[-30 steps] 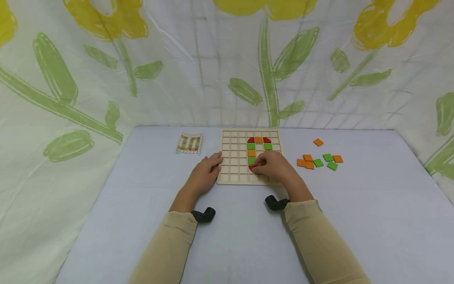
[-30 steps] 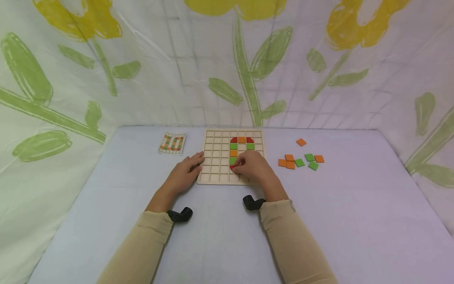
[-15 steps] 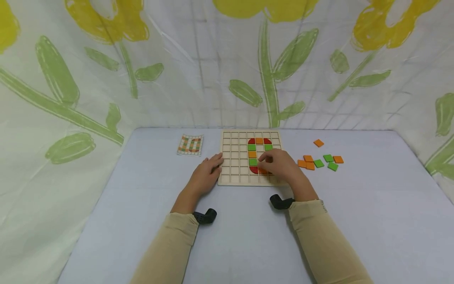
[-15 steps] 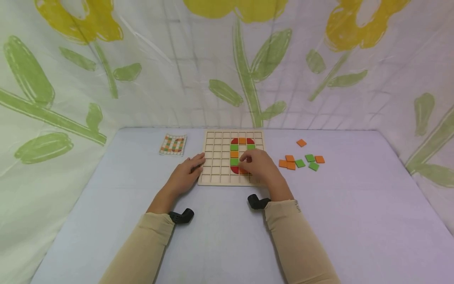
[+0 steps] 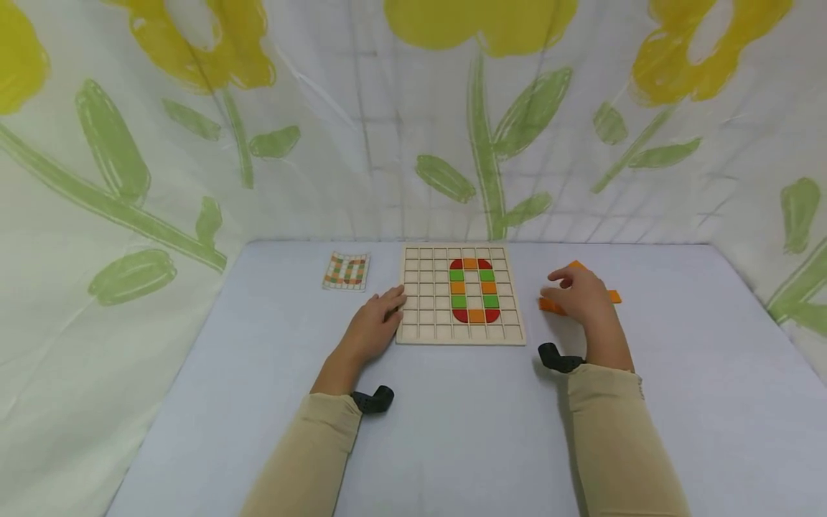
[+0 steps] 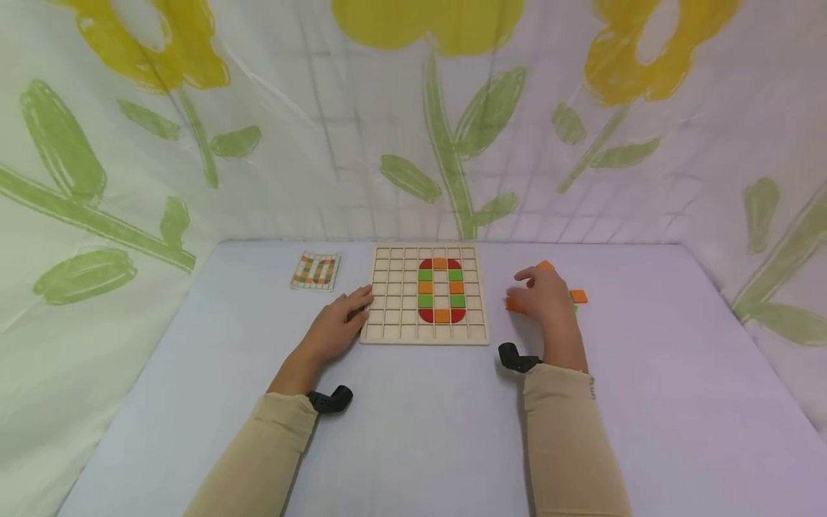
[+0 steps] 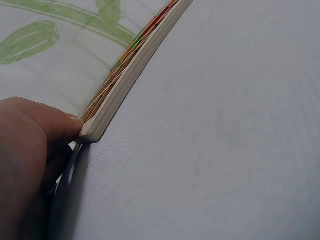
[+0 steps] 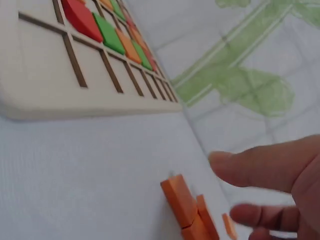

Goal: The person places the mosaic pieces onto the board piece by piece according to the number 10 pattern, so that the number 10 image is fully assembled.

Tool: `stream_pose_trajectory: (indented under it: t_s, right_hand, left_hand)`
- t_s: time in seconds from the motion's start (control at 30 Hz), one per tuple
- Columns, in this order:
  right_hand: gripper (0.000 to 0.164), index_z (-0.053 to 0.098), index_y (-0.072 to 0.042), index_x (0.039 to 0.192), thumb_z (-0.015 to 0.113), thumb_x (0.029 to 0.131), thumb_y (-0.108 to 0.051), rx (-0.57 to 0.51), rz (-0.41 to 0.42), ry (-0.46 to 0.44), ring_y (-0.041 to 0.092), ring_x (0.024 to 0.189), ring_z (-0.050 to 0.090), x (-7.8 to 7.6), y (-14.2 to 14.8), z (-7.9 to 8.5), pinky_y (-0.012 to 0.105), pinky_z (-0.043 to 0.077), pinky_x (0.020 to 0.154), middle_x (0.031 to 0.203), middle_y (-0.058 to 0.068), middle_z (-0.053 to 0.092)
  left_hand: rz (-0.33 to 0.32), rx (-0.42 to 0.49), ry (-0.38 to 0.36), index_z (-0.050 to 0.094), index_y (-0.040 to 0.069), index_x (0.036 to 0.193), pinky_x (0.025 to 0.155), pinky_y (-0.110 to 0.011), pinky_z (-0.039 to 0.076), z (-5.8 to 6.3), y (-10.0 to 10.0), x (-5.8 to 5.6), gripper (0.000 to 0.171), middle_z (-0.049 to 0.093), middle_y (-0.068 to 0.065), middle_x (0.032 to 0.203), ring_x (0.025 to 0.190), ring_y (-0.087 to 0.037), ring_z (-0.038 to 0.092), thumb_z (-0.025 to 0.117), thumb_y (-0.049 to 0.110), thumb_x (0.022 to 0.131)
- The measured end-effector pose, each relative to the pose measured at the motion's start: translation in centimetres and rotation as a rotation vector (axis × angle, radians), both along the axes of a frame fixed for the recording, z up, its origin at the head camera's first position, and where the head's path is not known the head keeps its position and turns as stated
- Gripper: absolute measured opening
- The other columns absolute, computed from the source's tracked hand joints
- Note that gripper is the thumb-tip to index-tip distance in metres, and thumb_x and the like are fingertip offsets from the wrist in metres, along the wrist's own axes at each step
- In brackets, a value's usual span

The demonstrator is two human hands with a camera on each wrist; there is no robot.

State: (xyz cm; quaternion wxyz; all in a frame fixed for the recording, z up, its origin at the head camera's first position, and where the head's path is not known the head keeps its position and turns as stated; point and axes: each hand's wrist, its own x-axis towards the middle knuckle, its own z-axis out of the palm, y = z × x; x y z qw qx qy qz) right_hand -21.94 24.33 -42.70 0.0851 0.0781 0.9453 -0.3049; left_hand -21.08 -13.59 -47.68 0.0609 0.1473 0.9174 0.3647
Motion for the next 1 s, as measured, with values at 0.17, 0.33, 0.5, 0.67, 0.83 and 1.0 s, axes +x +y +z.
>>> stream_pose_trajectory:
  t_s: [0.17, 0.33, 0.5, 0.67, 0.83, 1.0]
  right_hand:
    - [0.05, 0.059, -0.003, 0.13, 0.06, 0.094, -0.037, 0.068, -0.046, -0.025, 0.039, 0.108, 0.054, 0.1, 0.7, -0.8, 0.046, 0.05, 0.08, 0.124, 0.027, 0.055]
    - [0.039, 0.062, -0.003, 0.124, 0.064, 0.093, -0.027, 0.028, -0.021, 0.069, 0.04, 0.108, 0.056, 0.0, 0.3, -1.6, 0.048, 0.05, 0.084, 0.117, 0.024, 0.063]
    - [0.035, 0.063, -0.007, 0.126, 0.066, 0.092, -0.017, -0.052, 0.014, 0.068, 0.038, 0.114, 0.052, -0.3, -0.6, -1.4, 0.052, 0.047, 0.094, 0.127, 0.018, 0.062]
    - [0.042, 0.06, -0.008, 0.132, 0.065, 0.093, -0.021, -0.031, 0.045, 0.025, 0.041, 0.122, 0.047, -0.7, -1.1, -1.4, 0.056, 0.044, 0.102, 0.141, 0.021, 0.051]
    - [0.046, 0.061, -0.003, 0.132, 0.065, 0.094, -0.028, 0.025, 0.075, 0.018, 0.042, 0.123, 0.044, -0.9, -1.2, -1.8, 0.057, 0.043, 0.103, 0.134, 0.027, 0.049]
    - [0.041, 0.064, -0.001, 0.125, 0.064, 0.094, -0.029, 0.065, 0.09, 0.037, 0.038, 0.111, 0.047, -0.9, -1.2, -2.3, 0.054, 0.046, 0.096, 0.123, 0.025, 0.052]
  left_hand:
    - [0.007, 0.004, 0.002, 0.053, 0.012, 0.143, 0.125, -0.047, 0.018, -0.4, -0.1, 0.1, 0.042, 0.037, 0.005, 0.157, 0.149, -0.026, 0.027, 0.051, 0.022, 0.103]
    - [0.01, 0.008, 0.007, 0.053, 0.012, 0.142, 0.125, -0.045, 0.019, -0.5, -0.1, 0.2, 0.041, 0.038, 0.006, 0.157, 0.148, -0.023, 0.029, 0.051, 0.022, 0.102]
    - [0.008, 0.012, 0.016, 0.053, 0.011, 0.143, 0.125, -0.045, 0.019, -0.3, 0.0, 0.1, 0.042, 0.038, 0.005, 0.157, 0.148, -0.023, 0.029, 0.052, 0.021, 0.102]
    - [0.011, 0.006, 0.017, 0.053, 0.011, 0.143, 0.125, -0.045, 0.019, -0.1, -0.1, 0.1, 0.042, 0.038, 0.006, 0.157, 0.148, -0.023, 0.029, 0.051, 0.022, 0.102]
    - [0.003, 0.008, 0.024, 0.053, 0.011, 0.143, 0.125, -0.043, 0.019, 0.0, -0.1, 0.1, 0.042, 0.038, 0.005, 0.157, 0.148, -0.021, 0.03, 0.051, 0.021, 0.103]
    - [-0.003, 0.023, 0.023, 0.053, 0.011, 0.143, 0.125, -0.044, 0.019, -0.3, -0.1, 0.1, 0.041, 0.038, 0.005, 0.156, 0.148, -0.022, 0.03, 0.051, 0.021, 0.103]
